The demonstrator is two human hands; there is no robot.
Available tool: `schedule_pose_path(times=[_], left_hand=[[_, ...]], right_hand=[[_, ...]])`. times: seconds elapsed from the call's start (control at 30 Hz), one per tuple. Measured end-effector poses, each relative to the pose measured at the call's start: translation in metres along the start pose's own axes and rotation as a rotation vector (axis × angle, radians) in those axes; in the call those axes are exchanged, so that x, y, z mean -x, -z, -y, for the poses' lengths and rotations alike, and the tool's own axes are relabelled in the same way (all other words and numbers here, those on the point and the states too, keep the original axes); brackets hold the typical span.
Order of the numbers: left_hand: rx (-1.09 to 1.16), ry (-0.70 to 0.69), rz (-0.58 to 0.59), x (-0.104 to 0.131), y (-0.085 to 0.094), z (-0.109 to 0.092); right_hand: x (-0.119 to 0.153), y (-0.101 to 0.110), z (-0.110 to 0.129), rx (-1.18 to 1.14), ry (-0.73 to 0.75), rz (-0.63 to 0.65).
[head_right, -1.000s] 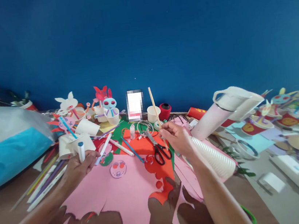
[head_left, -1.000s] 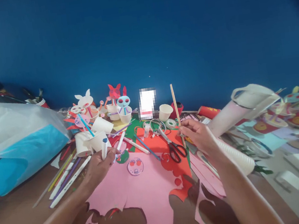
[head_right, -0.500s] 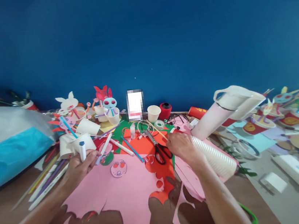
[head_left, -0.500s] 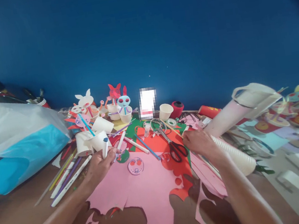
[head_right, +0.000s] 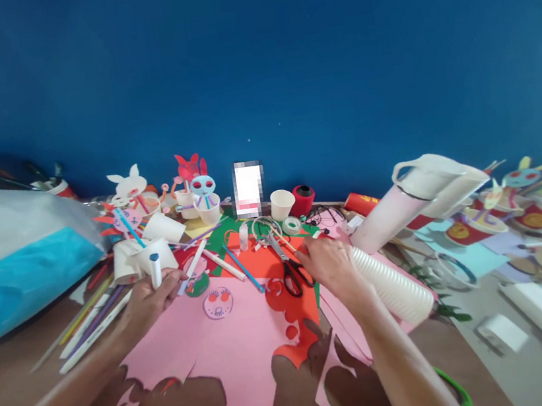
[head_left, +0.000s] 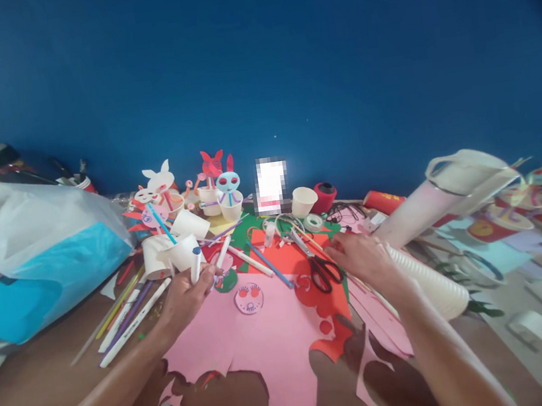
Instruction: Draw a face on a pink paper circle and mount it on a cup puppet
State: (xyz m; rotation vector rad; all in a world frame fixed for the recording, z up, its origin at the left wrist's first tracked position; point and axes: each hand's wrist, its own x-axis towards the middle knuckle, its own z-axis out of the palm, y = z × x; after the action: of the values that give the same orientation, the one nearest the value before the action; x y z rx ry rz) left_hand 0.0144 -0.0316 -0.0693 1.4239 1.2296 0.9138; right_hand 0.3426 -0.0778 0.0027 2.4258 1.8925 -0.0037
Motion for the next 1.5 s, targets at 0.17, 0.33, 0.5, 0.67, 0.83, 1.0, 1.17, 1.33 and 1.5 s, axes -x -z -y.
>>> schedule_pose_path(times=[0.17, 0.33, 0.5, 0.67, 0.83, 1.0, 1.17, 1.33, 1.5], left_hand=[[-0.017, 0.009, -0.001, 0.001, -0.001, -0.003], [-0.022, 0.011, -0.004, 0.001, -0.001, -0.001], [0.002, 0.002, 0.002, 0.0, 0.0, 0.003], [0.022, -0.042, -0.02, -0.001, 0.004, -0.008], [0.001, -0.082, -0.087, 0.002, 0.012, -0.026], [-0.081, -0.252, -0.238, 0.006, 0.036, -0.046], [-0.028, -0.382, -0.461, 0.014, 0.064, -0.067], [0.043, -0.425, -0.559, 0.018, 0.07, -0.067], [-0.033, -0.31, -0.518, 0.016, 0.076, -0.056]], right_hand=[[0.005, -0.001, 0.007, -0.117, 0.085, -0.037], [0.007, 0.0, 0.011, -0.189, 0.126, -0.026], [0.01, 0.003, 0.018, -0.198, 0.164, -0.008], [0.018, -0.015, 0.044, -0.245, 0.267, -0.063], [0.025, -0.049, 0.072, -0.175, 0.36, -0.125], [0.026, -0.062, 0.078, -0.08, 0.352, -0.112], [0.022, -0.061, 0.073, -0.017, 0.342, -0.052], [0.02, -0.053, 0.068, 0.002, 0.333, -0.078], [0.019, -0.053, 0.068, 0.015, 0.327, -0.08]])
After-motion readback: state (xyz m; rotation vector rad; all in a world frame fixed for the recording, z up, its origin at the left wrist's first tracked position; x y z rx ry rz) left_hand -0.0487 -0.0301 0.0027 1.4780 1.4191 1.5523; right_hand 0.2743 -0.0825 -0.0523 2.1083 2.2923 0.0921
